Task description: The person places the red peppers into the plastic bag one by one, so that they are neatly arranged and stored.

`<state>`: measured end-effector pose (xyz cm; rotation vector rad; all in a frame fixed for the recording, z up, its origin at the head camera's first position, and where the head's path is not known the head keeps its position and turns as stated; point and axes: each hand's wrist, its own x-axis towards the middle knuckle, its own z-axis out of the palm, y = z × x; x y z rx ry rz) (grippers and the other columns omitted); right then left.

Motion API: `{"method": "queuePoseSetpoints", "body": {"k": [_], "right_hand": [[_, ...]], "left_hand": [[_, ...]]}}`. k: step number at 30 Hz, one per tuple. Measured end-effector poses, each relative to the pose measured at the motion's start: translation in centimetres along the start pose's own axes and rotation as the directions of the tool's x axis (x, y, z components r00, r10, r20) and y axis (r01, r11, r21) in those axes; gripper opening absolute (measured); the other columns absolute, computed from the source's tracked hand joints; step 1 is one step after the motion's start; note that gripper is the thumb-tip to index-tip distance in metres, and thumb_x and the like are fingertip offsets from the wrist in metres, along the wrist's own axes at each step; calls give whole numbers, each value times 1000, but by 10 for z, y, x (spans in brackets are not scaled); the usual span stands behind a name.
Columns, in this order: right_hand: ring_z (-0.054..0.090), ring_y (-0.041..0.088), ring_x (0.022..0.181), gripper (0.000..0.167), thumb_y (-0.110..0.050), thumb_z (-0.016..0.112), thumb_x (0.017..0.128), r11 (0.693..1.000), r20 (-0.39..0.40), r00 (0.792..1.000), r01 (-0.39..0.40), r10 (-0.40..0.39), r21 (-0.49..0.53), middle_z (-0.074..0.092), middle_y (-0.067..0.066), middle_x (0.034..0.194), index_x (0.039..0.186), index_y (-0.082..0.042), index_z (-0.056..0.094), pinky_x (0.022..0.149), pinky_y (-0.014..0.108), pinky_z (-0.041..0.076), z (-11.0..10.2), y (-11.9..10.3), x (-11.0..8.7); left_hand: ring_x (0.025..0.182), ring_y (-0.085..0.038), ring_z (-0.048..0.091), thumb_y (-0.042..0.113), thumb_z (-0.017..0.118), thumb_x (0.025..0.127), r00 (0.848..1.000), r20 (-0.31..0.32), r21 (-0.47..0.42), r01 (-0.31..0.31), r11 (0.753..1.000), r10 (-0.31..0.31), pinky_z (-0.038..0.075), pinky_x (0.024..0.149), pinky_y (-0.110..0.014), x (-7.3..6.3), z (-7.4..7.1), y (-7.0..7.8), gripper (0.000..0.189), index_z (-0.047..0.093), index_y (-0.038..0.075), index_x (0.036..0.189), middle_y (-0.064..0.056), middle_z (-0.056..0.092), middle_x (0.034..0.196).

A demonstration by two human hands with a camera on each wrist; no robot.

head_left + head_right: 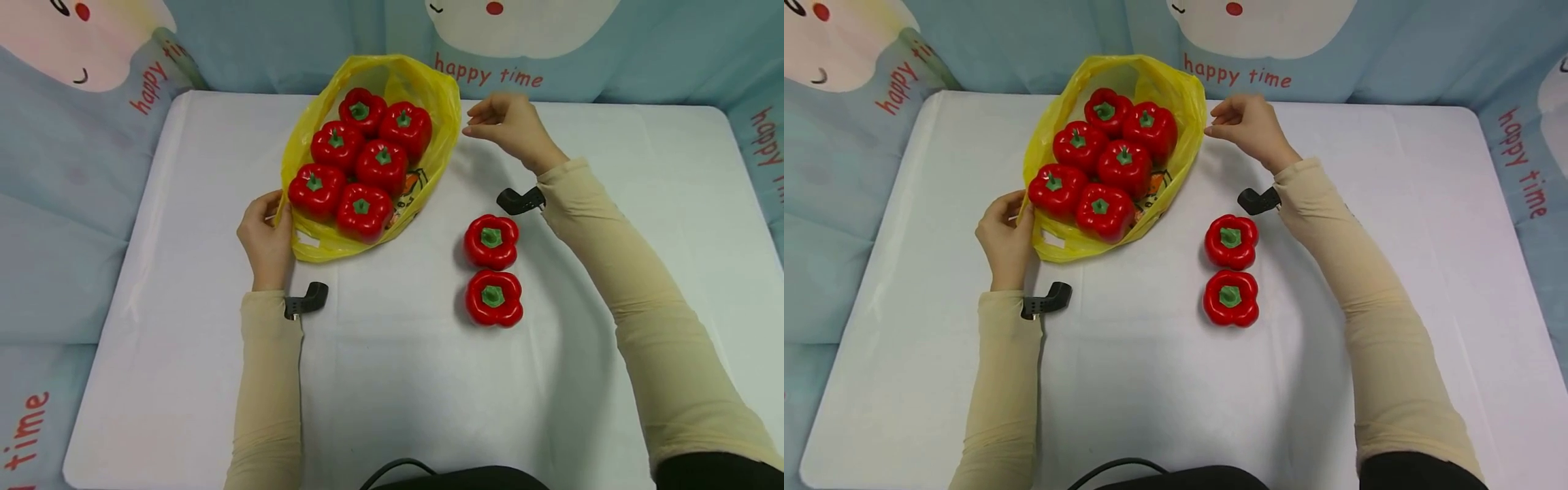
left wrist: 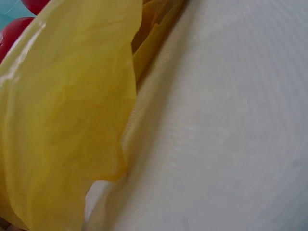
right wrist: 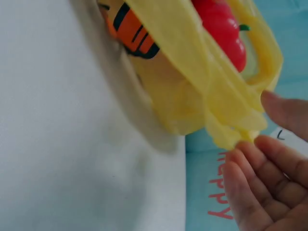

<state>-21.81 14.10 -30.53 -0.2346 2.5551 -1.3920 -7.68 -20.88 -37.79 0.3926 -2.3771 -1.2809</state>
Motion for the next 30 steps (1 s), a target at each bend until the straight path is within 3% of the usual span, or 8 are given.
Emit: {"method": "queuePoseSetpoints", "body": {"k": [6, 10, 15, 30], "right_hand": [[59, 16, 88, 41, -25, 72, 84, 1000, 65, 998, -27, 27, -12, 65, 2, 95, 113, 2, 63, 81, 24, 46, 8, 4, 6], [58, 15, 83, 38, -29, 72, 83, 998, 59, 997, -40, 43, -55, 66, 0, 90, 108, 0, 66, 76, 24, 45, 15, 1, 8], [57, 12, 74, 28, -22, 71, 84, 995, 39, 995, -84, 87, -61, 65, -1, 80, 99, 2, 66, 71, 21, 46, 19, 0, 10], [62, 7, 64, 22, -8, 70, 84, 986, 29, 988, -151, 149, 64, 65, -7, 66, 97, 9, 64, 64, 17, 51, 11, 16, -2]], "left_hand": [[97, -20, 59, 8, 61, 91, 1000, 5, 6, 9, 1000, -9, 44, 80, -18, -2, 0, 0, 25, 65, -4, 113, -15, 65, 108], [97, -19, 59, 8, 61, 91, 1000, 6, 3, 13, 1000, -13, 44, 80, -19, -3, 0, 0, 26, 65, -4, 113, -15, 64, 109], [95, -20, 59, 9, 62, 91, 1000, 2, 3, 7, 1000, -7, 43, 79, -18, -3, 1, 1, 26, 65, -3, 113, -16, 65, 107], [93, -20, 60, 7, 62, 89, 1000, -24, -2, -18, 1000, 18, 43, 77, -17, -4, 0, -1, 25, 66, -5, 111, -17, 65, 106]]}}
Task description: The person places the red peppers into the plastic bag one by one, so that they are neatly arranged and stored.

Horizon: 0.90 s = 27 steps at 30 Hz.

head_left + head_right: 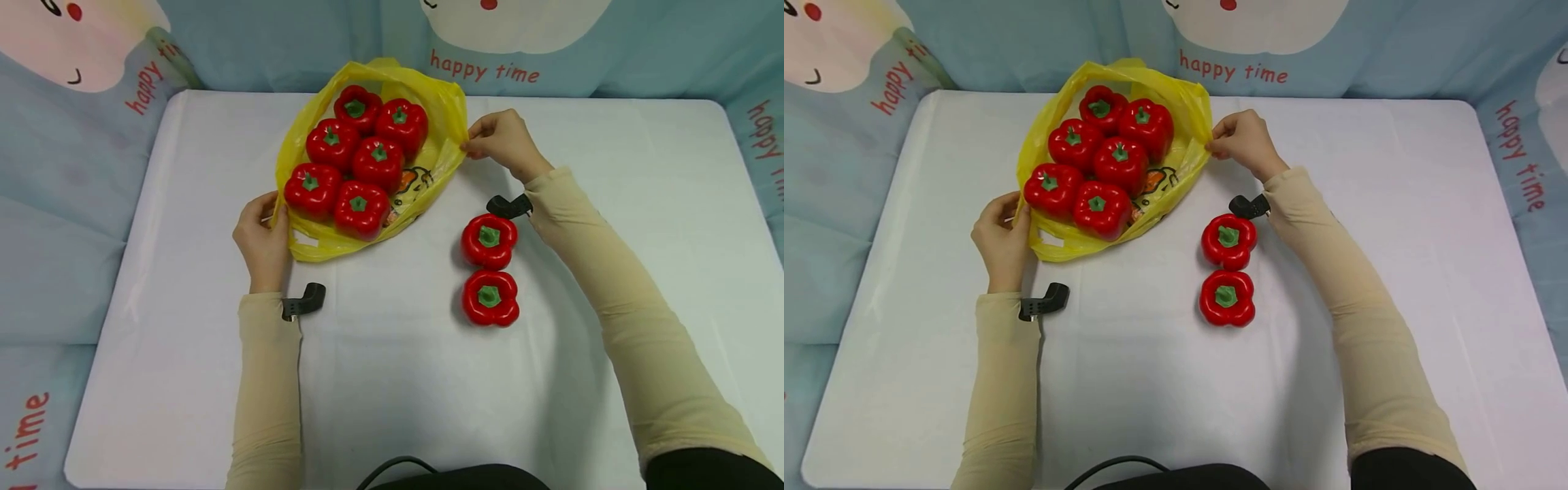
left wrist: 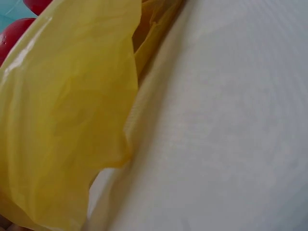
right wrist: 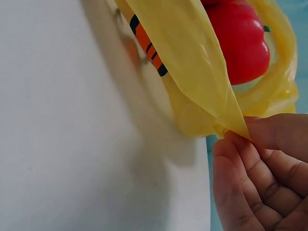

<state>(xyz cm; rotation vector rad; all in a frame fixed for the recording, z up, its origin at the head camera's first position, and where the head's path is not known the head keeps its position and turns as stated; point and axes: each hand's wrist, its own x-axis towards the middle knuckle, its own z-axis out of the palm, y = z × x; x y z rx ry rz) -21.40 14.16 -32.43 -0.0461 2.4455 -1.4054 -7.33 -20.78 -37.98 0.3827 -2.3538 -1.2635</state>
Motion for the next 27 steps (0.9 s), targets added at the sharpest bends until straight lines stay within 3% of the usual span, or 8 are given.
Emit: {"method": "queuePoseSetpoints", "body": {"k": [11, 15, 21, 27], "right_hand": [[62, 14, 81, 26, -13, 71, 84, 994, 21, 997, 66, -69, 91, 68, -2, 84, 103, 3, 66, 74, 19, 49, -16, 1, -22], [61, 16, 86, 27, -17, 73, 83, 994, 34, 995, 87, -89, 63, 68, 0, 91, 105, -3, 66, 78, 19, 47, -26, 1, -44], [60, 16, 95, 36, -19, 72, 84, 990, 97, 987, 135, -131, -30, 65, 5, 106, 113, 0, 64, 79, 17, 48, -33, 4, -84], [61, 14, 97, 37, -19, 71, 85, 991, 142, 982, 129, -123, -35, 64, 4, 110, 117, -3, 62, 79, 18, 49, -32, 13, -113]], "left_hand": [[91, -20, 60, 6, 62, 89, 1000, -4, -9, 8, 1000, -8, 42, 76, -15, 0, 0, 0, 24, 66, -4, 111, -17, 65, 106], [91, -21, 60, 7, 62, 90, 1000, -2, -6, 8, 1000, -8, 42, 75, -16, 0, 1, 0, 25, 66, -4, 111, -17, 65, 106], [92, -20, 59, 7, 62, 90, 1000, 1, -7, 12, 1000, -12, 42, 76, -16, 0, 1, -1, 25, 66, -4, 112, -17, 65, 106], [92, -20, 59, 7, 62, 90, 1000, -1, -7, 13, 1000, -13, 42, 76, -16, 0, 2, 0, 25, 66, -4, 111, -17, 65, 107]]}}
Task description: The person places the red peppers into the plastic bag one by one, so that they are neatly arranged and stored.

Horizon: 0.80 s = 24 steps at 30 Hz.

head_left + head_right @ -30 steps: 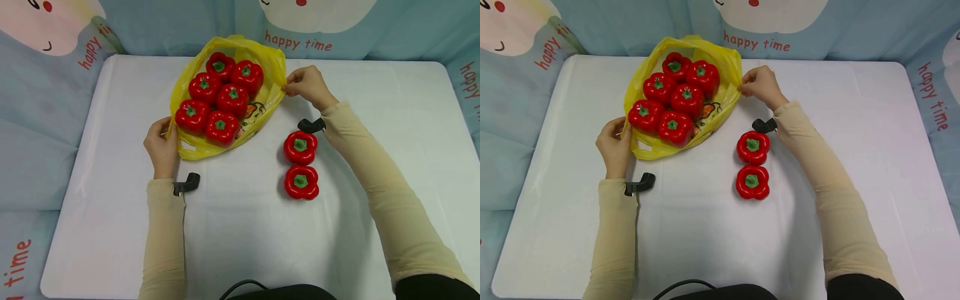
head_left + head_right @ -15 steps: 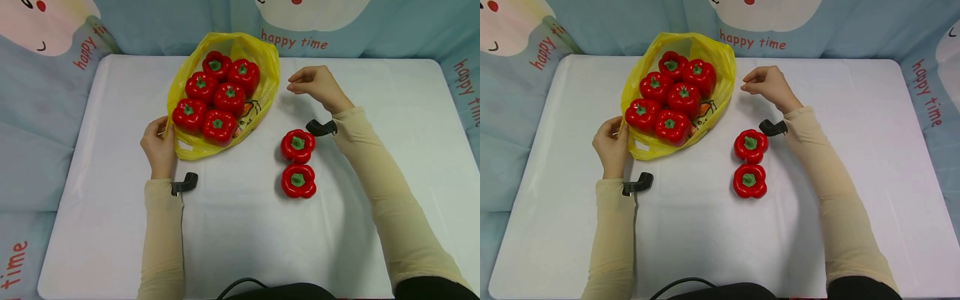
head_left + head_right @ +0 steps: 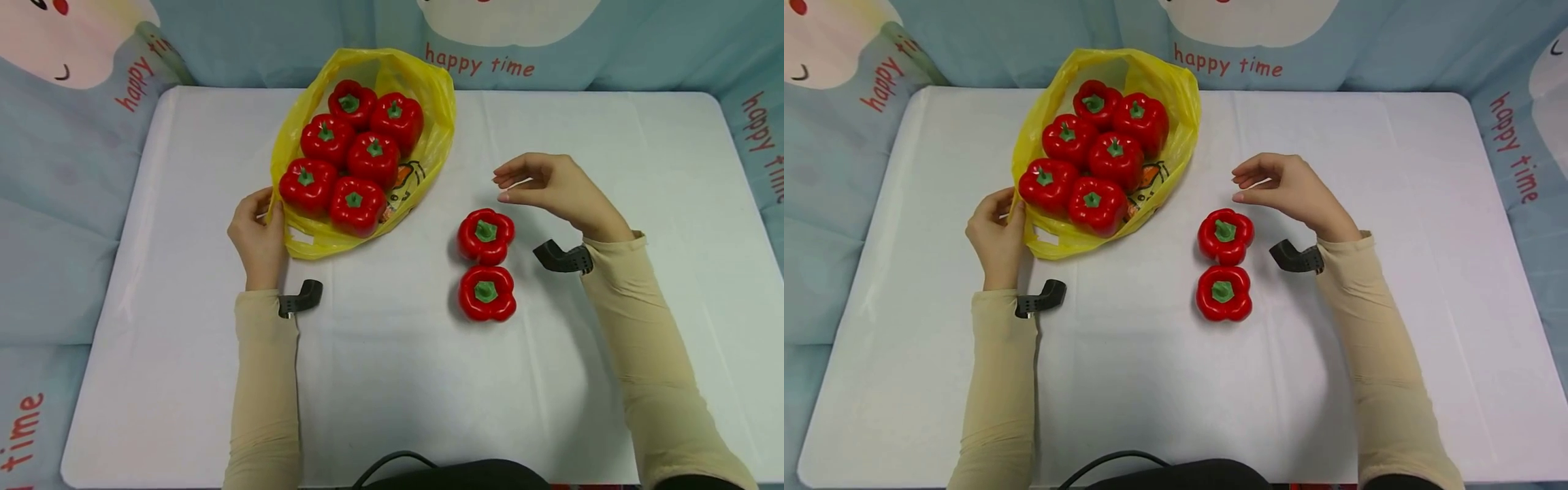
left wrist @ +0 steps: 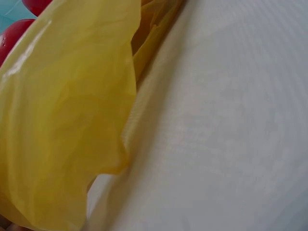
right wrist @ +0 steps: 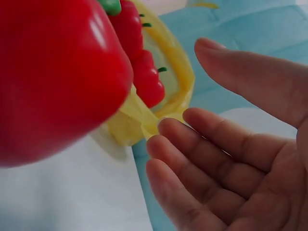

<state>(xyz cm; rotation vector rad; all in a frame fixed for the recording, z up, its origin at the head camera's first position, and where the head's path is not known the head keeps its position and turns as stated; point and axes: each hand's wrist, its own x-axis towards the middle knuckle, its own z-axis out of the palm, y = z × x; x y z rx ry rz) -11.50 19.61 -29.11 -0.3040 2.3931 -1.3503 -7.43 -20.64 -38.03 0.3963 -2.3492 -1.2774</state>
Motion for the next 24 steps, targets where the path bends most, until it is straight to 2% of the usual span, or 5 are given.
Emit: {"method": "queuePoseSetpoints", "body": {"k": [8, 15, 18, 24], "right_hand": [[60, 19, 101, 38, -19, 72, 84, 998, 45, 999, -5, 8, -69, 62, 11, 116, 119, -8, 62, 81, 19, 48, 10, 4, -22], [57, 24, 107, 47, -17, 77, 80, 990, 87, 996, 13, -1, -138, 59, 5, 122, 123, -9, 60, 93, 45, 43, 18, 8, -29], [56, 28, 108, 49, -13, 77, 79, 991, 96, 995, 26, -13, -132, 58, 8, 124, 124, -7, 59, 94, 49, 41, 20, 8, -31], [54, 28, 110, 53, -12, 78, 77, 984, 115, 991, 80, -62, -159, 56, 7, 124, 126, -8, 57, 95, 50, 40, 23, 10, -33]], "left_hand": [[92, -19, 59, 6, 62, 90, 1000, -2, -3, -1, 1000, 1, 42, 76, -16, 1, 0, -1, 24, 66, -4, 111, -16, 65, 106], [92, -18, 59, 7, 61, 90, 1000, -1, -12, 0, 1000, 0, 43, 77, -16, 1, 1, 0, 24, 66, -4, 111, -16, 65, 106], [92, -18, 59, 7, 61, 90, 1000, 2, -8, 4, 1000, -4, 43, 77, -16, 1, 1, -1, 25, 66, -4, 111, -15, 65, 107], [92, -18, 59, 7, 61, 90, 1000, 6, -2, 5, 1000, -5, 43, 77, -16, 1, 1, 0, 25, 66, -4, 112, -16, 65, 107]]}}
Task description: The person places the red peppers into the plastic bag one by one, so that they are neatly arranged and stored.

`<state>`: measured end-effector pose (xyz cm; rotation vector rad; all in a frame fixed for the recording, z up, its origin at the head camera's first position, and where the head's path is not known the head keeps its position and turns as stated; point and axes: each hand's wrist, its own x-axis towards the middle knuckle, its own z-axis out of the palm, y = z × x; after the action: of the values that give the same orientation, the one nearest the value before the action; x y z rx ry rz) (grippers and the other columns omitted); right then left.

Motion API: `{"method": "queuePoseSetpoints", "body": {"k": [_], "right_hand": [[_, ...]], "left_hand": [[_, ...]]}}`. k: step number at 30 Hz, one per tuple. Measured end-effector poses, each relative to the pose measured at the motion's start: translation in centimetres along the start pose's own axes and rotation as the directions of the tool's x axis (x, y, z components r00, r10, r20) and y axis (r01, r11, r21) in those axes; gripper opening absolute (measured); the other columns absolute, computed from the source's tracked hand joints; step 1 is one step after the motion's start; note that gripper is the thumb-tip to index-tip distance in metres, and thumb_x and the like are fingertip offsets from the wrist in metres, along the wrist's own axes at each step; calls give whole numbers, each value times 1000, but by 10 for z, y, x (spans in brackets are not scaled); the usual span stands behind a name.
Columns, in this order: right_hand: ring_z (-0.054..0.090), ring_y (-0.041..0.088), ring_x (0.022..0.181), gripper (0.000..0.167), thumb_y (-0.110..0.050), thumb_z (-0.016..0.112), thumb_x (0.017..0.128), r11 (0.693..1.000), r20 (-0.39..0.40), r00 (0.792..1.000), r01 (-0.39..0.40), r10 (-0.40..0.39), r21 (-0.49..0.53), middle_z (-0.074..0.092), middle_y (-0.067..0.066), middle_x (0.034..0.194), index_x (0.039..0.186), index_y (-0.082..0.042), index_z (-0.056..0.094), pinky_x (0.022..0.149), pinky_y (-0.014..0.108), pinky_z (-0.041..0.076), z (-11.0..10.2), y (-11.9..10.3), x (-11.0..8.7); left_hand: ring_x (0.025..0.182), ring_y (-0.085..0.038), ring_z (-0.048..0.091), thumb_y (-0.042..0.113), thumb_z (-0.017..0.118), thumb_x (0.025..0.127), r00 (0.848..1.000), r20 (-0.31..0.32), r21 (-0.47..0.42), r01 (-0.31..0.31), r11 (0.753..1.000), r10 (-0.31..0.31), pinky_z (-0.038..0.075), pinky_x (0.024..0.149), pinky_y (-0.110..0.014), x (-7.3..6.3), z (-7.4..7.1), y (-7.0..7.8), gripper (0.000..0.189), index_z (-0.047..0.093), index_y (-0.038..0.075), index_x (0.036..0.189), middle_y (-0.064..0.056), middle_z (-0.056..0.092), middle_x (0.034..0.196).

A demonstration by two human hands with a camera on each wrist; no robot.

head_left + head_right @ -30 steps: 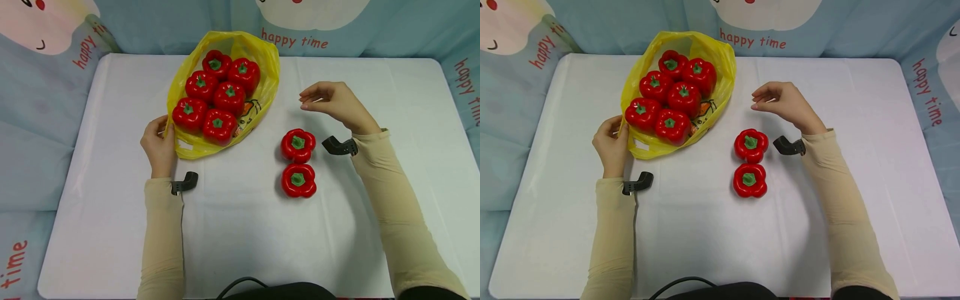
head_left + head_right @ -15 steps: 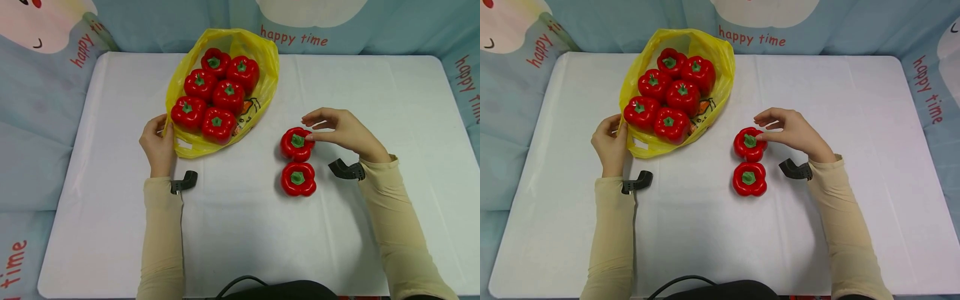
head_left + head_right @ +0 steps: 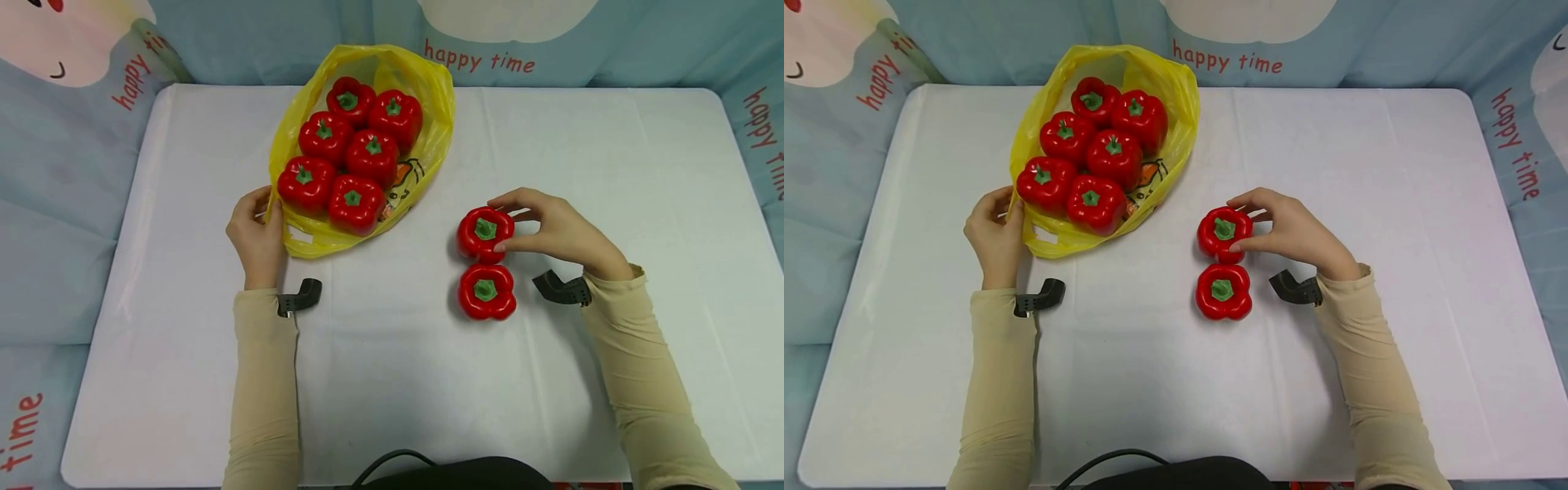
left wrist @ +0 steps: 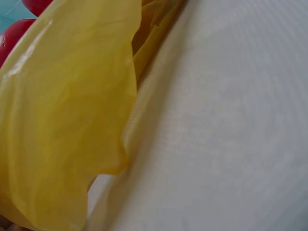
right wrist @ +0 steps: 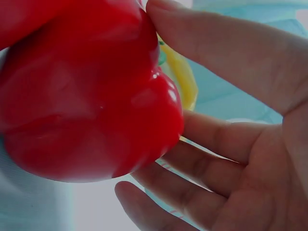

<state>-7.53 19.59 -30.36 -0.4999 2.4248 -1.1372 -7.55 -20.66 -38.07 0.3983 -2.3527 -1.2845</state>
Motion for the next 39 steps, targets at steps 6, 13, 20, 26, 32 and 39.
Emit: {"method": "queuePoseSetpoints", "body": {"k": [6, 13, 20, 26, 32, 39], "right_hand": [[51, 26, 112, 62, -11, 81, 73, 998, 9, 998, 60, -59, -22, 53, 6, 126, 128, -7, 54, 97, 52, 39, 3, 5, 0], [49, 27, 114, 64, -9, 81, 73, 998, 6, 998, 60, -60, -9, 52, 7, 128, 131, -6, 52, 97, 52, 38, 3, 9, -1], [47, 29, 117, 67, -6, 79, 75, 995, 26, 995, 100, -99, -25, 49, 10, 131, 134, -3, 47, 97, 56, 37, 3, 12, -3], [48, 28, 115, 71, -11, 82, 72, 992, 21, 994, 109, -108, -56, 51, 9, 129, 134, -3, 48, 96, 56, 39, 6, 11, 0], [48, 28, 115, 71, -11, 81, 73, 995, 25, 997, 80, -79, -66, 50, 9, 132, 135, -4, 47, 97, 56, 38, 4, 11, -2], [47, 23, 115, 72, -8, 80, 73, 989, 24, 992, 128, -127, -72, 50, 9, 131, 136, -3, 46, 97, 51, 39, 7, 15, 0]], "left_hand": [[92, -19, 58, 7, 61, 90, 1000, 3, 2, 3, 1000, -3, 43, 77, -16, 0, 0, 1, 25, 66, -4, 112, -17, 65, 106], [92, -18, 58, 7, 61, 90, 1000, 4, 0, 7, 1000, -7, 43, 77, -16, 0, 0, 1, 25, 66, -4, 112, -16, 65, 106], [92, -18, 59, 7, 61, 90, 1000, -1, 1, -2, 1000, 2, 43, 77, -16, 0, 1, 0, 25, 66, -4, 111, -16, 65, 106], [92, -18, 59, 7, 61, 90, 1000, -1, 4, 0, 1000, 0, 43, 77, -16, 0, 1, -1, 25, 66, -4, 111, -16, 65, 106], [92, -18, 59, 8, 61, 90, 1000, 0, 5, -1, 1000, 1, 43, 77, -15, 0, 2, -1, 25, 66, -5, 111, -17, 65, 106], [92, -19, 59, 6, 61, 90, 1000, -5, 4, -9, 1000, 9, 43, 76, -16, 0, 1, 0, 24, 66, -5, 111, -17, 66, 106]]}}
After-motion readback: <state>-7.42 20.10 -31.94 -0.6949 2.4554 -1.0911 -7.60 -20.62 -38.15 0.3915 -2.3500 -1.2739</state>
